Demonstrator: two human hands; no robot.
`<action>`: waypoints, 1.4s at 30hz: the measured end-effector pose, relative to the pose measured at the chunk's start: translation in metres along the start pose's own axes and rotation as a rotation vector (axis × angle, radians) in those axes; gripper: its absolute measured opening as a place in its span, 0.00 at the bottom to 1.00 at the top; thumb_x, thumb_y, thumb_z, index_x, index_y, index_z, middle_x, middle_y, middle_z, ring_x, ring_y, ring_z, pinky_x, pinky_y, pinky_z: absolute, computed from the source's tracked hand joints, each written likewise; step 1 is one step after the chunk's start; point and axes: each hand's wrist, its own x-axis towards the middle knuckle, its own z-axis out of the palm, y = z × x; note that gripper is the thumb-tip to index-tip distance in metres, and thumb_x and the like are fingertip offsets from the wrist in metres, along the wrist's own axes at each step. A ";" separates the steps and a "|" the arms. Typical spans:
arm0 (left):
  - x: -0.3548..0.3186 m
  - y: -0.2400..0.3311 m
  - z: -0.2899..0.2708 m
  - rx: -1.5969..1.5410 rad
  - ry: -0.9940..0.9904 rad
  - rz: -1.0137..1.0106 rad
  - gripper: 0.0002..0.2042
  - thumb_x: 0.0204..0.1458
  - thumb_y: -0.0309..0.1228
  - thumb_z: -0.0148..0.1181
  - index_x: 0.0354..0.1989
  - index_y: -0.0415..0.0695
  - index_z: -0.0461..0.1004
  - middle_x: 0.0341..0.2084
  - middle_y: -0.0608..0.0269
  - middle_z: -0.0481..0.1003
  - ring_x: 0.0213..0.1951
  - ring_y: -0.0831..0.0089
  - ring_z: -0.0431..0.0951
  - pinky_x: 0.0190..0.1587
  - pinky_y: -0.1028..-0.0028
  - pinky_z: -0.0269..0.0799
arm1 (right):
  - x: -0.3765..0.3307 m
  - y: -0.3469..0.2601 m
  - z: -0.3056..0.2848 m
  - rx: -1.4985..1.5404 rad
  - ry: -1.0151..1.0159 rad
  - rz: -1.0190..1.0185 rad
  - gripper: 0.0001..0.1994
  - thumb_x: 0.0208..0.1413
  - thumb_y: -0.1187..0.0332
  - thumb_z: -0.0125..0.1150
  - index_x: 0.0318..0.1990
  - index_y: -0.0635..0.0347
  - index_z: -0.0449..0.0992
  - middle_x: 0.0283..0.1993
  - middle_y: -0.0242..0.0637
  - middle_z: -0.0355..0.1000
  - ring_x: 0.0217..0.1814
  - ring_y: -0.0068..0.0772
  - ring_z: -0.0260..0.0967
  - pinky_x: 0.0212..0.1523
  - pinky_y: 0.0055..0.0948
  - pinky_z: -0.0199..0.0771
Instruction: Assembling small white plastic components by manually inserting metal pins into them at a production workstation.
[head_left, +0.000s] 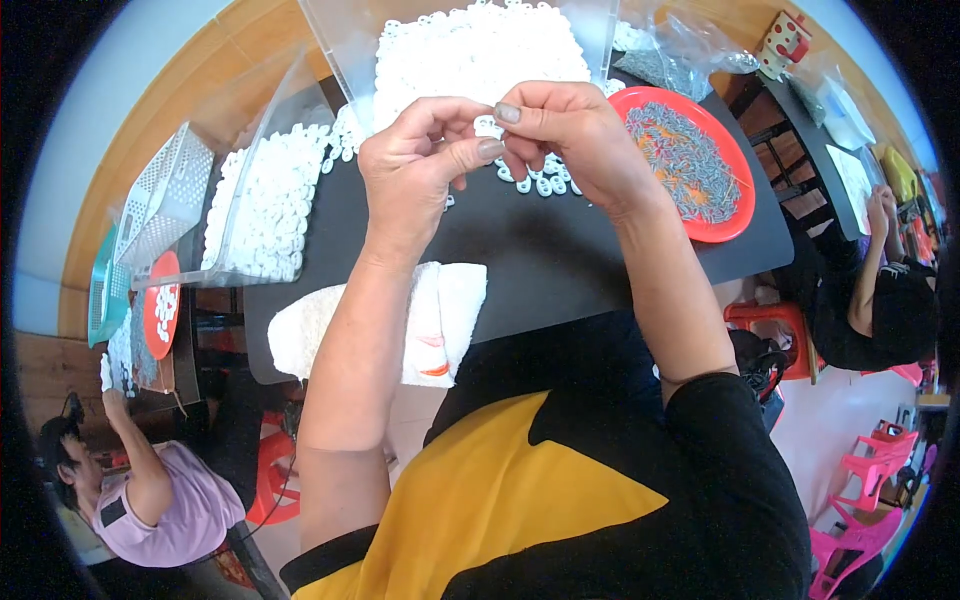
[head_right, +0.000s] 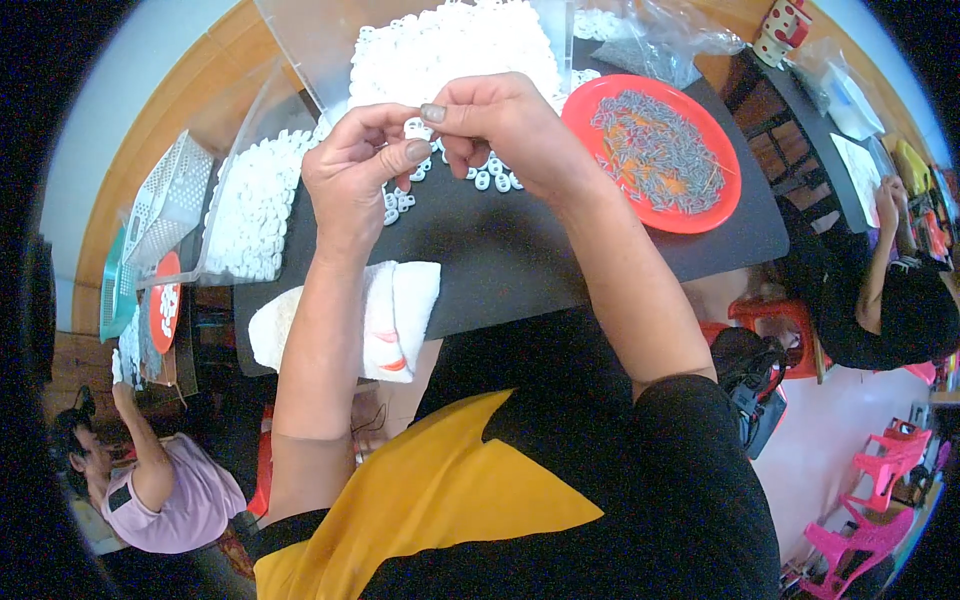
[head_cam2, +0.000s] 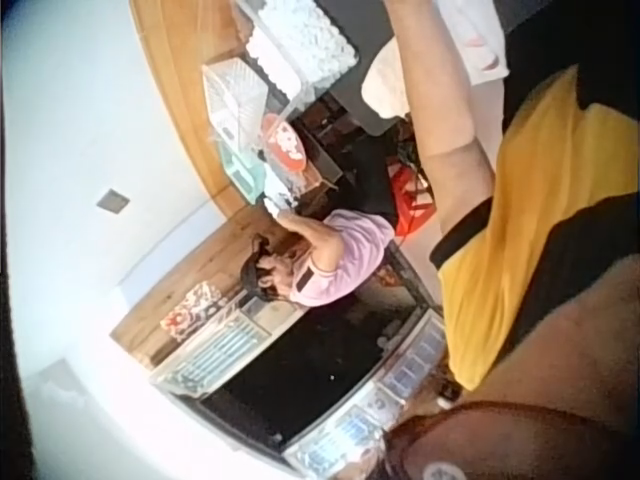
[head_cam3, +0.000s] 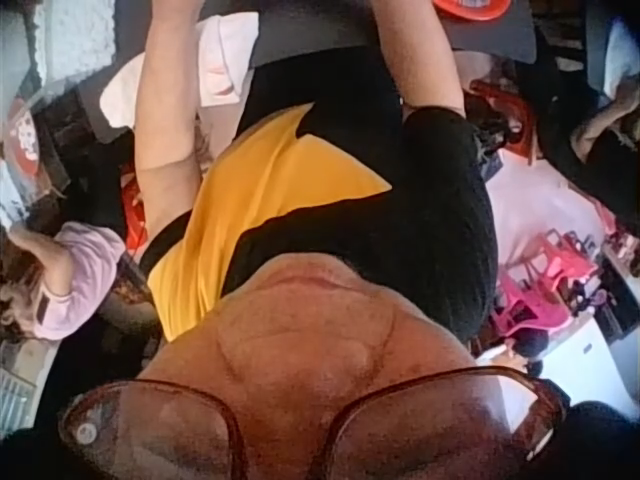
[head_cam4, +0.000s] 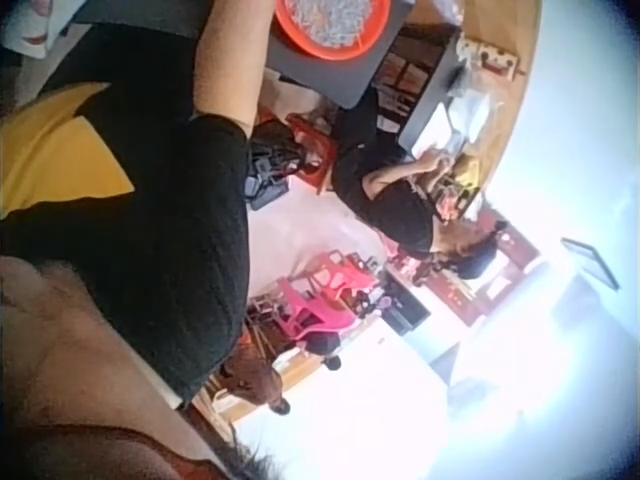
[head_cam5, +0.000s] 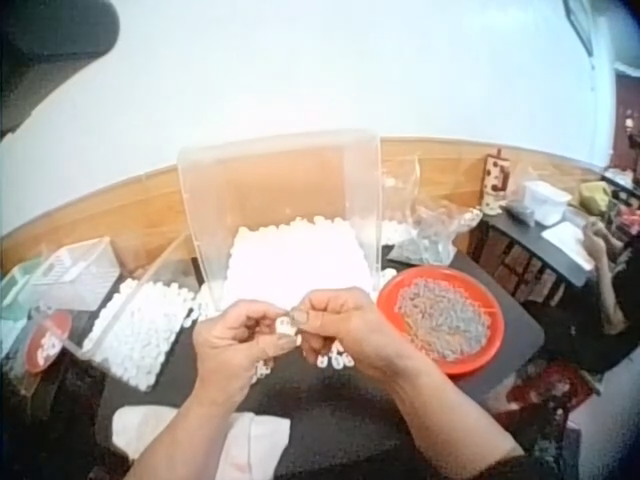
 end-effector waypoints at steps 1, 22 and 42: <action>-0.001 0.000 0.001 0.000 0.001 0.000 0.10 0.44 0.20 0.67 0.37 0.41 0.79 0.21 0.71 0.74 0.22 0.87 0.70 0.20 0.86 0.63 | 0.000 0.000 0.000 -0.014 -0.003 -0.002 0.11 0.59 0.65 0.55 0.28 0.60 0.75 0.18 0.27 0.66 0.20 0.18 0.64 0.23 0.16 0.59; 0.008 -0.002 -0.010 -0.335 0.373 -0.314 0.10 0.42 0.19 0.62 0.34 0.32 0.73 0.20 0.59 0.74 0.16 0.79 0.69 0.13 0.81 0.61 | 0.027 -0.021 0.028 -0.208 0.309 0.009 0.08 0.57 0.68 0.56 0.29 0.64 0.73 0.21 0.30 0.69 0.24 0.21 0.67 0.25 0.18 0.61; 0.004 -0.027 -0.001 -0.229 0.305 -0.335 0.04 0.50 0.24 0.59 0.33 0.36 0.75 0.18 0.63 0.73 0.16 0.82 0.69 0.14 0.83 0.60 | -0.022 -0.023 -0.050 -0.587 0.526 -0.057 0.11 0.51 0.70 0.59 0.40 0.65 0.77 0.28 0.33 0.75 0.29 0.20 0.71 0.31 0.18 0.65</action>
